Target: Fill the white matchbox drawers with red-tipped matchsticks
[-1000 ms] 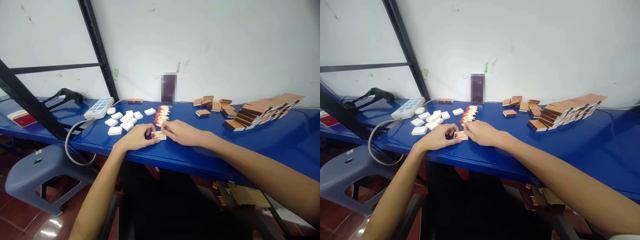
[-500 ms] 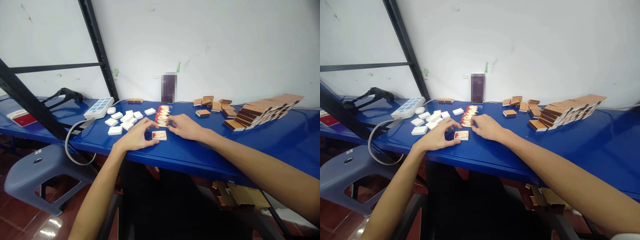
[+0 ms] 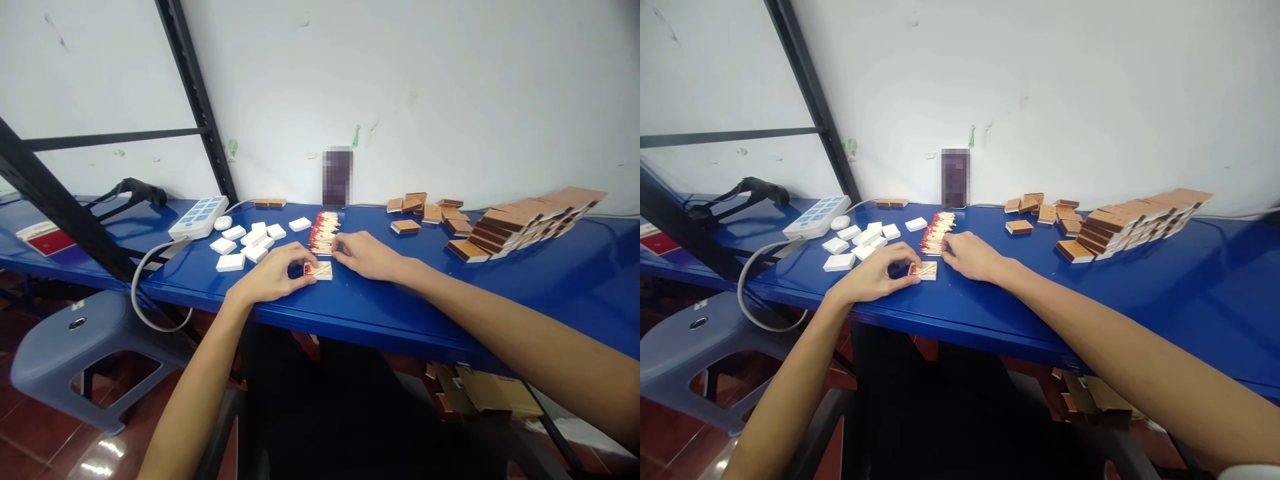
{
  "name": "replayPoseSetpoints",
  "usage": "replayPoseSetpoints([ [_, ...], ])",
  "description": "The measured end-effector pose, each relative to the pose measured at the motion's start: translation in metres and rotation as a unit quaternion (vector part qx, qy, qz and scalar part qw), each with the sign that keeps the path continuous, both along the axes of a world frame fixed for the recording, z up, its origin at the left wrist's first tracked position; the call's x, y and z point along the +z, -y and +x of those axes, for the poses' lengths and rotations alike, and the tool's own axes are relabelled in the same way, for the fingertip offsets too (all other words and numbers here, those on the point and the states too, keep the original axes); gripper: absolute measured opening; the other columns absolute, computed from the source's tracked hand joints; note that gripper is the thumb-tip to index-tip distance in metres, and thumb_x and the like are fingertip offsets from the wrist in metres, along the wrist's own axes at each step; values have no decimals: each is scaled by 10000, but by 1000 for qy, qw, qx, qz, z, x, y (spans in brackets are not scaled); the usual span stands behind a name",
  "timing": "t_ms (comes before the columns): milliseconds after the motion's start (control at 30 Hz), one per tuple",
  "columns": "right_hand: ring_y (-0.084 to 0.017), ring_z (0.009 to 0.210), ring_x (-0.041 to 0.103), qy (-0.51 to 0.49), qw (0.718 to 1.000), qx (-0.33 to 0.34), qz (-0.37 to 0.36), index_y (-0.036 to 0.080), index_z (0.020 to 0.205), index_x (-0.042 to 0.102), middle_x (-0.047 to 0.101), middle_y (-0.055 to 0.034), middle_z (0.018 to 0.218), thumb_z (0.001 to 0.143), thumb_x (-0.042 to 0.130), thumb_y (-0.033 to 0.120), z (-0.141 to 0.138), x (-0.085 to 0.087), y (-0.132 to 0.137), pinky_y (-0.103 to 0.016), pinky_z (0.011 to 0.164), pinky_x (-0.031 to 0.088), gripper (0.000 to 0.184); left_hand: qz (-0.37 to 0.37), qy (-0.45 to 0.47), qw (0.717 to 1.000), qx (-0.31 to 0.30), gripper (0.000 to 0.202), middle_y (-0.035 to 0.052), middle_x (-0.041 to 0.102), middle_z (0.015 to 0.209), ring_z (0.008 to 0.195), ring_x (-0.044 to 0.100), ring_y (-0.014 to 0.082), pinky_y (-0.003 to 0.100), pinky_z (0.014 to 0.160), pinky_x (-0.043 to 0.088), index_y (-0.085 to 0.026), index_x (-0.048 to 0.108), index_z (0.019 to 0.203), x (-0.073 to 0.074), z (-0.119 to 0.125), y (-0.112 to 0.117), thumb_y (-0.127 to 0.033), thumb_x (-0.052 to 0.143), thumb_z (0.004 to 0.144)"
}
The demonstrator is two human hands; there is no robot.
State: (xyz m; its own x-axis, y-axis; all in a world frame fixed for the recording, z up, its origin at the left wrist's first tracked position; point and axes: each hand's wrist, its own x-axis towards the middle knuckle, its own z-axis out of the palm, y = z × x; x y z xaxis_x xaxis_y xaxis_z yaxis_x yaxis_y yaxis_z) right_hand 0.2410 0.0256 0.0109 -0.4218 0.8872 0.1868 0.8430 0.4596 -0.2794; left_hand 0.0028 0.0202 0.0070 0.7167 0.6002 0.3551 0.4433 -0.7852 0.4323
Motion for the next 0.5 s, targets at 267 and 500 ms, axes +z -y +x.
replayPoseSetpoints([
  [267,-162,706,577,-6,1000,4,-5,173,900,630,680,-49,827,953,498,216,1,1,0,-265,641,351,148,-5,-13,1000,-18,252,52,576,1066,974,588,190,339,906,467,-269,746,1129,0,-1,0,-360,604,941],
  [500,-156,690,555,23,1000,3,5,180,879,594,675,-58,858,960,463,207,-1,-1,0,-268,615,323,156,-18,-21,1000,9,378,46,574,1050,936,581,188,338,873,473,-272,674,1281,-1,-2,-1,-374,630,920],
])
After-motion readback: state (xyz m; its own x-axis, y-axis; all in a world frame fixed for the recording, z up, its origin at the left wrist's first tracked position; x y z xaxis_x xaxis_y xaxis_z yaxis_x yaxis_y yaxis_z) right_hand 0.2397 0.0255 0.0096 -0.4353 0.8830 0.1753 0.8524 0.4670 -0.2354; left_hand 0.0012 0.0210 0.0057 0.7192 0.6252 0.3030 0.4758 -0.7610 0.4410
